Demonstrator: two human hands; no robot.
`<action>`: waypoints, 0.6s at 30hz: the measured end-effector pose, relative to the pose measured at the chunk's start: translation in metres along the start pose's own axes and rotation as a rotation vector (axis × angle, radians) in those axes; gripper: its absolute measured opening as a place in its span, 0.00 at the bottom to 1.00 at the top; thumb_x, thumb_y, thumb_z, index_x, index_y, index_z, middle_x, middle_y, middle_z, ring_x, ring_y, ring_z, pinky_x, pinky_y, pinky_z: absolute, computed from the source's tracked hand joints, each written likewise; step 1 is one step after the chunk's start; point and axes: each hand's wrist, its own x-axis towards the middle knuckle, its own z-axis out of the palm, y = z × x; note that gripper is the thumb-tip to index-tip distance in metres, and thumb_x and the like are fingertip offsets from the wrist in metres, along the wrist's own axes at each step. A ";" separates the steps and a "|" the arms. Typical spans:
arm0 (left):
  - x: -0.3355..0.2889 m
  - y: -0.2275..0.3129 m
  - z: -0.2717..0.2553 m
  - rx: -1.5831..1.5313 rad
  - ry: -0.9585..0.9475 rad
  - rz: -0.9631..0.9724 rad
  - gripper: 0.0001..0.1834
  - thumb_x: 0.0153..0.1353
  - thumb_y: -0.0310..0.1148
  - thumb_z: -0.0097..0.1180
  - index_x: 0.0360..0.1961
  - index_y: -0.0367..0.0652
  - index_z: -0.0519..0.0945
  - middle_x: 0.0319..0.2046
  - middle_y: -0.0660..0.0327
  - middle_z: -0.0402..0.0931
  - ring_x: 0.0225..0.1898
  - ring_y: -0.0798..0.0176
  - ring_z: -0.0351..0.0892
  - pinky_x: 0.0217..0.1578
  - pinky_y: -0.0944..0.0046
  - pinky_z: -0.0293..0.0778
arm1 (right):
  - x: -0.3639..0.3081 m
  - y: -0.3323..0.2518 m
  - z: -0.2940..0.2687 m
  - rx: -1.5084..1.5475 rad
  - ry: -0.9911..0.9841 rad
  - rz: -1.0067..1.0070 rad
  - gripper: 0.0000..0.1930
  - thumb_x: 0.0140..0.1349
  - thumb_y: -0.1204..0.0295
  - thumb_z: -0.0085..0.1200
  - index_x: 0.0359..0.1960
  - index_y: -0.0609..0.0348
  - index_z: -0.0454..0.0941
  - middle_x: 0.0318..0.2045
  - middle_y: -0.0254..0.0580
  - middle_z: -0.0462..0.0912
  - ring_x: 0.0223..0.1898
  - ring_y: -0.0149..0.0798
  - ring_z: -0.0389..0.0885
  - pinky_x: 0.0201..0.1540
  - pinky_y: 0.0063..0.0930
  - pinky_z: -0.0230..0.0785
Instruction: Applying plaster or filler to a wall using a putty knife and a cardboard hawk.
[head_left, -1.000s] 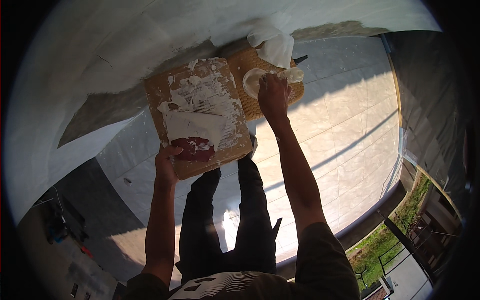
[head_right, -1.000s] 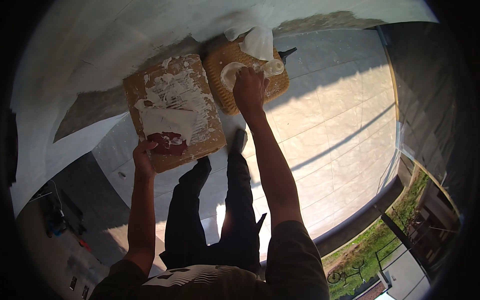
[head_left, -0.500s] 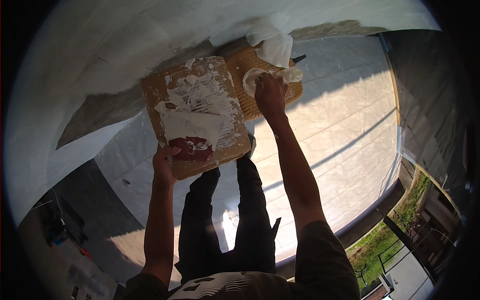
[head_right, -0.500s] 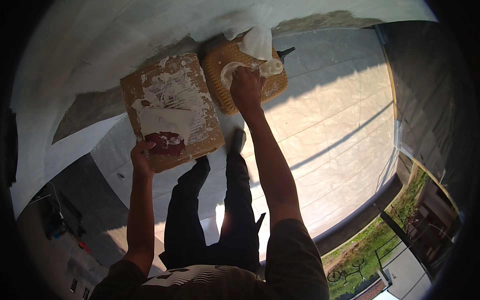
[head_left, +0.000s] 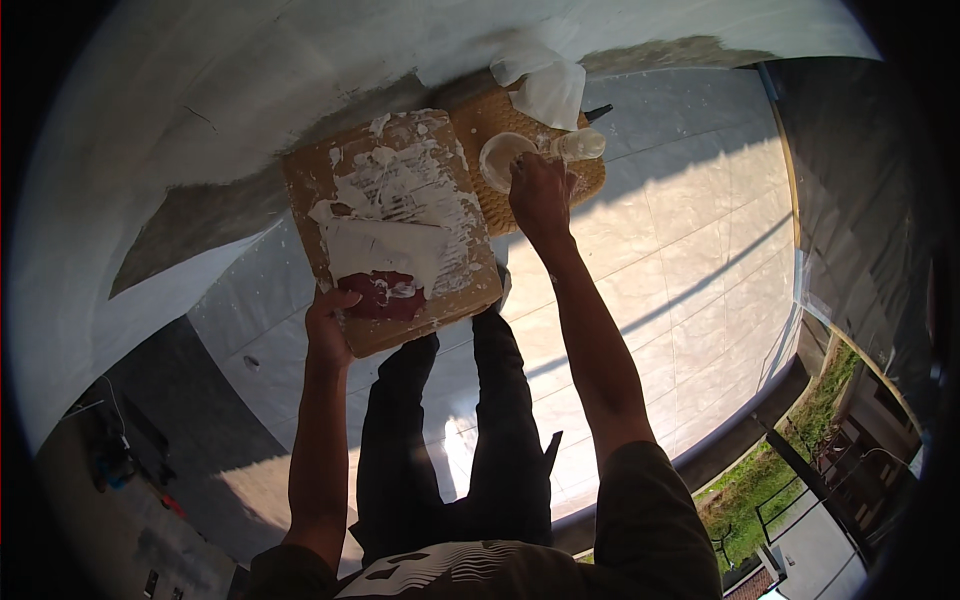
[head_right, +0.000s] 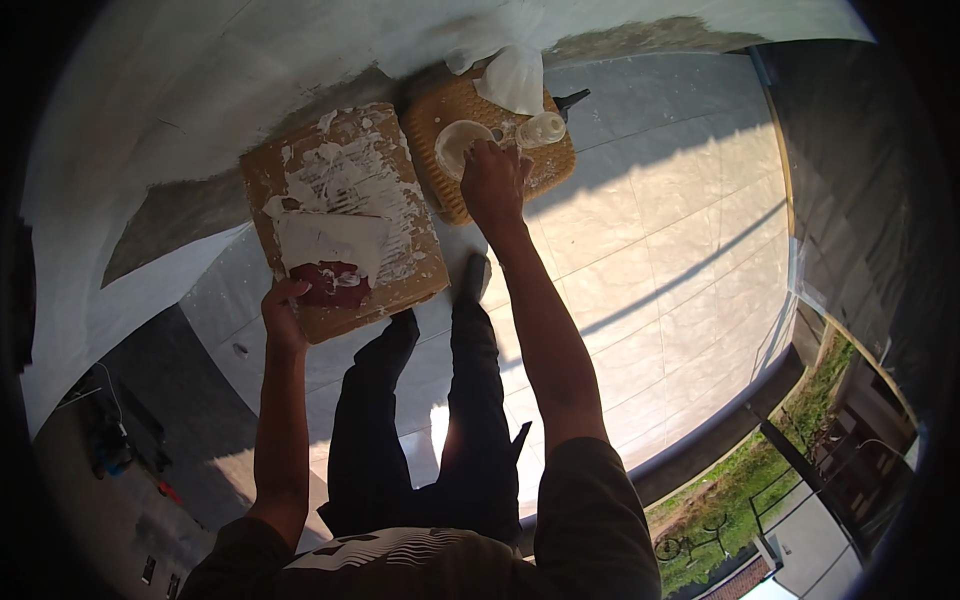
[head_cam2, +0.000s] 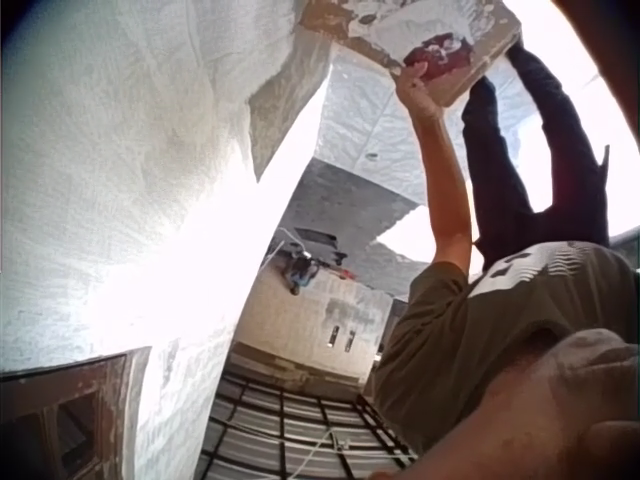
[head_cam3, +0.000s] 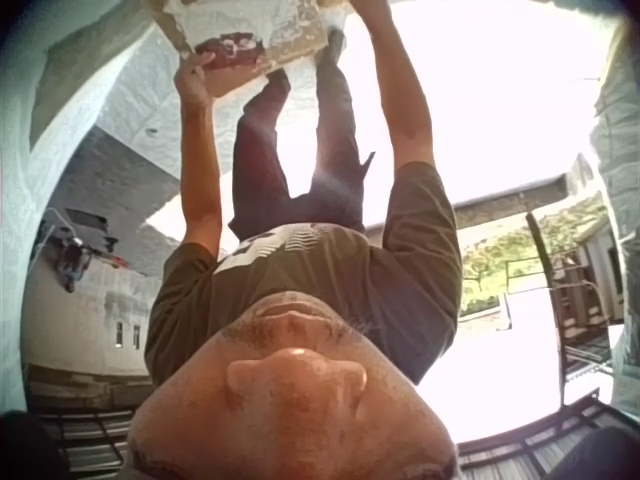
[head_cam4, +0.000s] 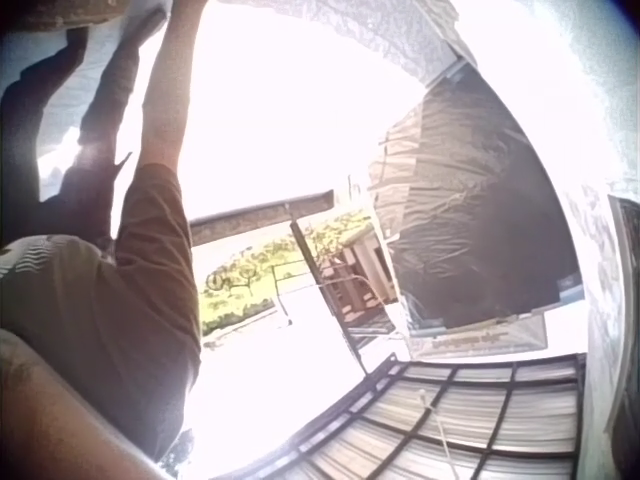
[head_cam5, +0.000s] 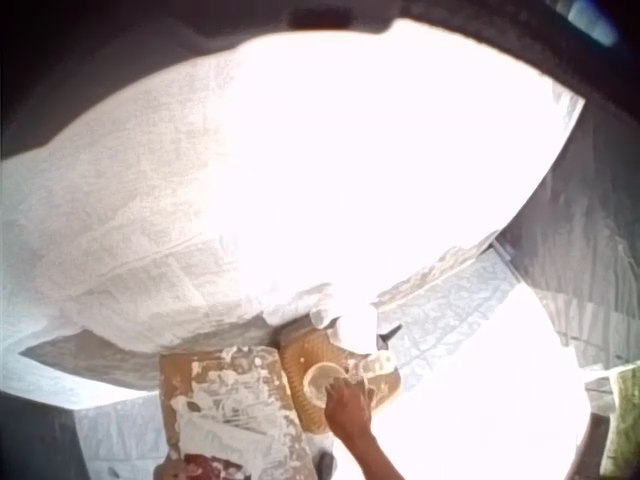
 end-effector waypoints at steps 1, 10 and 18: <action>-0.002 0.001 0.000 0.003 0.005 0.002 0.28 0.42 0.28 0.48 0.49 0.36 0.67 0.42 0.56 0.72 0.42 0.57 0.74 0.47 0.62 0.69 | 0.000 -0.006 -0.008 -0.019 0.048 -0.022 0.06 0.57 0.70 0.47 0.30 0.58 0.72 0.32 0.43 0.78 0.39 0.51 0.71 0.41 0.47 0.55; -0.006 0.000 -0.003 -0.037 -0.043 -0.070 0.32 0.42 0.26 0.48 0.54 0.38 0.62 0.44 0.56 0.70 0.45 0.57 0.72 0.48 0.61 0.68 | 0.010 -0.017 -0.037 -0.047 0.097 0.017 0.06 0.57 0.69 0.46 0.28 0.59 0.71 0.30 0.44 0.78 0.38 0.50 0.71 0.41 0.47 0.54; -0.009 -0.004 0.008 -0.028 -0.015 -0.056 0.32 0.42 0.26 0.47 0.55 0.38 0.61 0.44 0.56 0.69 0.45 0.57 0.71 0.49 0.61 0.68 | 0.007 -0.005 -0.034 -0.046 0.110 0.034 0.06 0.57 0.70 0.46 0.28 0.58 0.72 0.29 0.43 0.79 0.39 0.51 0.72 0.42 0.51 0.54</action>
